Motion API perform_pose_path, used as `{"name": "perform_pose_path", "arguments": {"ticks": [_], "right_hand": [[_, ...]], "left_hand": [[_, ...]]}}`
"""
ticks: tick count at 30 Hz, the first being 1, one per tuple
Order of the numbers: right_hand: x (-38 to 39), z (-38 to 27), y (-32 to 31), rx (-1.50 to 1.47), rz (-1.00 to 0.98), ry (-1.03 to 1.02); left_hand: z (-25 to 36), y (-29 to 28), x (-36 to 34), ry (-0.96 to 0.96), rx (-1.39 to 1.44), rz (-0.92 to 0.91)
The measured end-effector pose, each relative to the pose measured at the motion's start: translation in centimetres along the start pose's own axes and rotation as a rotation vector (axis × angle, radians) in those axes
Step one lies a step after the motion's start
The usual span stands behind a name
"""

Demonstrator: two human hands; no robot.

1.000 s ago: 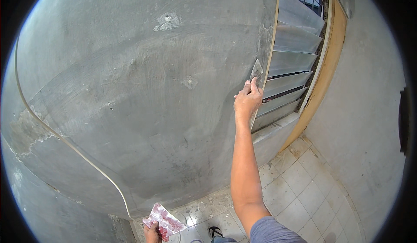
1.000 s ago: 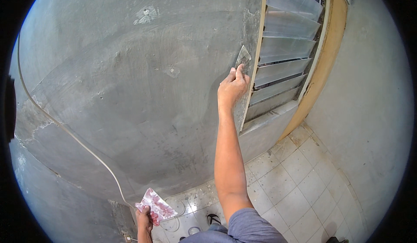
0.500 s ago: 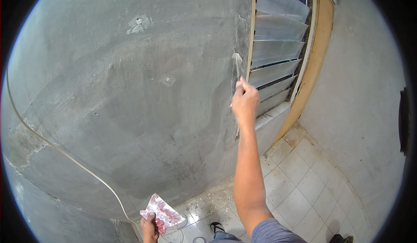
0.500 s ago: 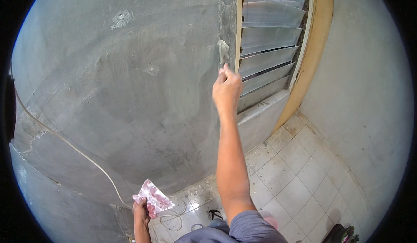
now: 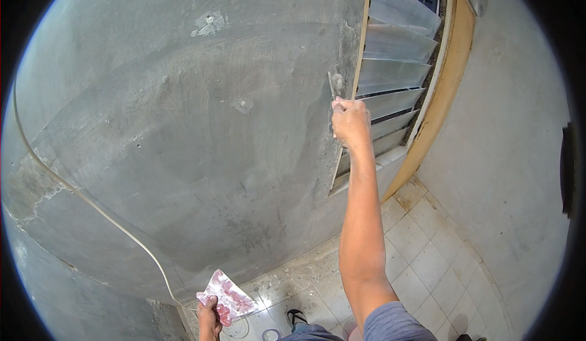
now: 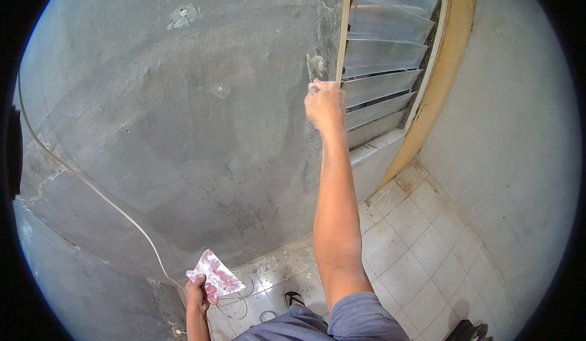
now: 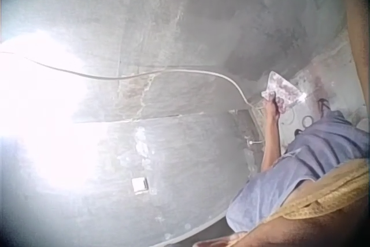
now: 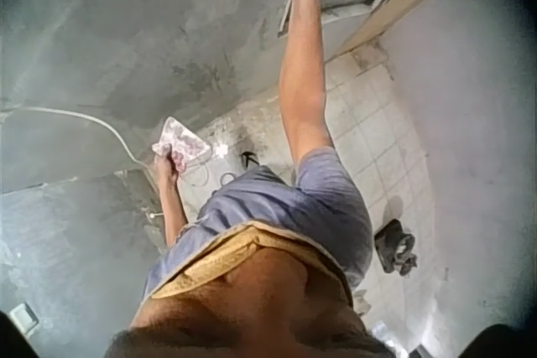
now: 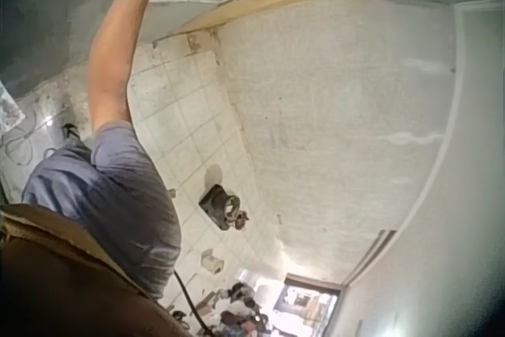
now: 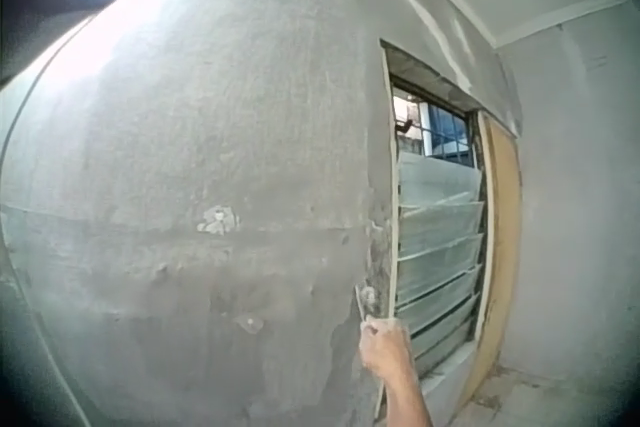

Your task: Applying and smoothing patching compound on a wall and door frame using a putty knife and spreader.

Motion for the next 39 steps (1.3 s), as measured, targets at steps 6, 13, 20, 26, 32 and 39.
{"name": "perform_pose_path", "arguments": {"ticks": [6, 13, 20, 26, 32, 39], "right_hand": [[3.8, -1.2, -2.0, -0.559, -0.304, 0.311], [6.4, 3.2, -2.9, -1.318, -0.282, 0.549], [1.9, 3.8, -2.9, -0.922, -0.124, 0.438], [-0.4, 0.9, -2.4, -0.552, -0.027, 0.360], [-0.5, -1.6, -0.6, -0.230, -0.010, 0.285], [0.2, -2.3, 3.8, -0.291, 0.137, 0.297]], "left_hand": [[1.5, 2.0, -0.1, 0.025, -0.003, -0.036], [3.7, 6.2, 0.7, 0.081, -0.010, -0.178], [3.4, 6.4, 1.2, 0.052, 0.009, -0.207], [1.9, 4.5, 0.4, 0.037, 0.058, -0.159], [2.0, 3.6, 0.7, 0.013, 0.142, -0.147], [1.7, 1.7, -0.2, -0.004, 0.165, -0.150]]}}
Point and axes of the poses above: each hand's wrist, its own x-axis away from the middle knuckle, its own y-axis out of the palm, z = x × y, the point moved 1 cm from there along -x, towards the middle knuckle, and after that the axes turned 3 degrees about z, right-handed, at the moved point
